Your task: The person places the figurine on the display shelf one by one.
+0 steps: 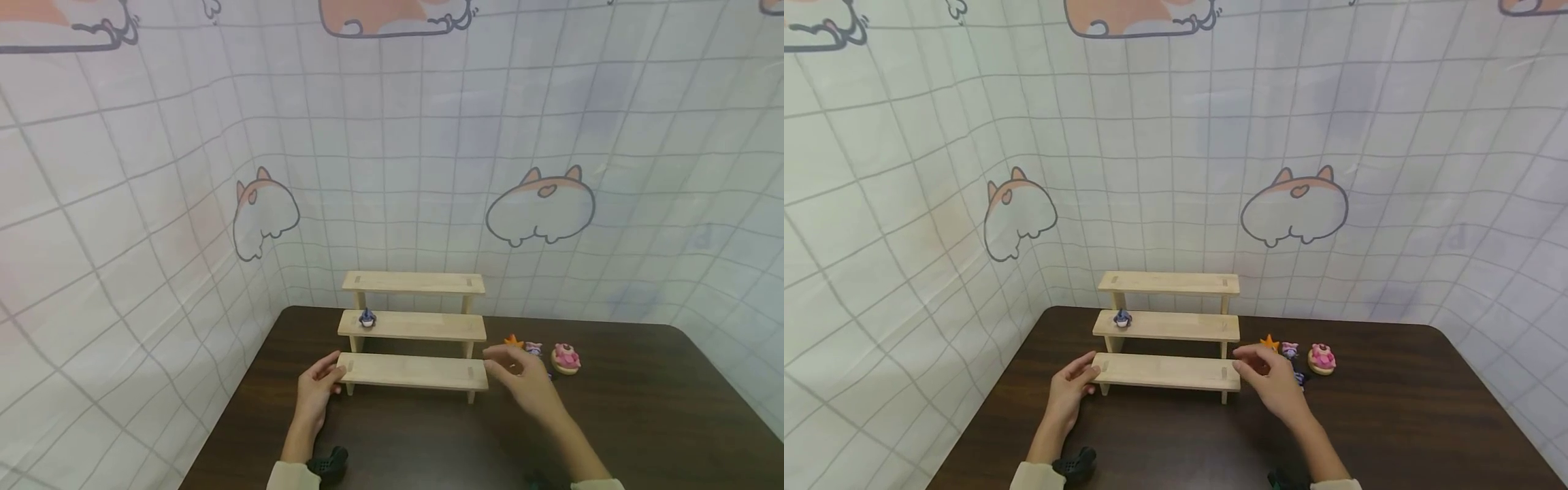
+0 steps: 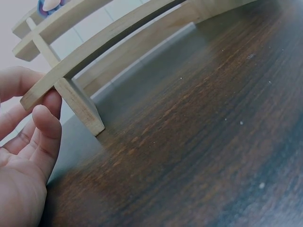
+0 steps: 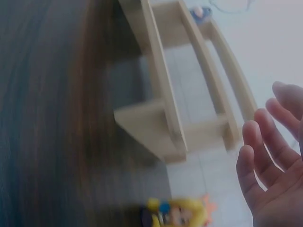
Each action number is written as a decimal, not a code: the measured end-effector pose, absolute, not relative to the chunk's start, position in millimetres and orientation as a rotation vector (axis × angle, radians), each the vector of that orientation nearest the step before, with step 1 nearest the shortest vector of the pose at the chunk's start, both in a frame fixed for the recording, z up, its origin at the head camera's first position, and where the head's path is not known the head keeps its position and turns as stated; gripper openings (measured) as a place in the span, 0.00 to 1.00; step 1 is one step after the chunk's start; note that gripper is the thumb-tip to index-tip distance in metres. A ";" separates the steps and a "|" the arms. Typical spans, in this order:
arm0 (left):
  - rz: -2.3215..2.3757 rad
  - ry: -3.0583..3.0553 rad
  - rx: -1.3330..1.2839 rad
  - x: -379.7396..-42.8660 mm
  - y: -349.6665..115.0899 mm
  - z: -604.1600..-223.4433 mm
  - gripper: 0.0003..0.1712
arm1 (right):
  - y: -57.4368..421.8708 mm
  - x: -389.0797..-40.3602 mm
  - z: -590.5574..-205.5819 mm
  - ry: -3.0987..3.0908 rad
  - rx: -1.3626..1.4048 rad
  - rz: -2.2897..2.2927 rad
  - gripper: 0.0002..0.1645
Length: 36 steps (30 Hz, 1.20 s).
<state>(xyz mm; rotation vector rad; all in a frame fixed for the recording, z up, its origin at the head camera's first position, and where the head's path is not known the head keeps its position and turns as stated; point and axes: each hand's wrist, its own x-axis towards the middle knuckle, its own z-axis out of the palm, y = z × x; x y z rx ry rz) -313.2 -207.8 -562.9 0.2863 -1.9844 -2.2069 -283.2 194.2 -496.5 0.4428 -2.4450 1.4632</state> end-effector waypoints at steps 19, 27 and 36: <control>-2.215 -1.982 0.257 -313.4 -205.9 -562.0 0.27 | 271.2 -278.0 -504.4 -2.465 0.165 1.191 0.17; -2.205 -1.978 0.263 -312.8 -207.4 -563.3 0.26 | 288.8 -281.0 -511.1 -2.520 0.079 1.150 0.22; -2.186 -1.981 0.252 -311.4 -206.2 -562.3 0.26 | 301.3 -283.7 -525.6 -2.717 0.051 1.246 0.33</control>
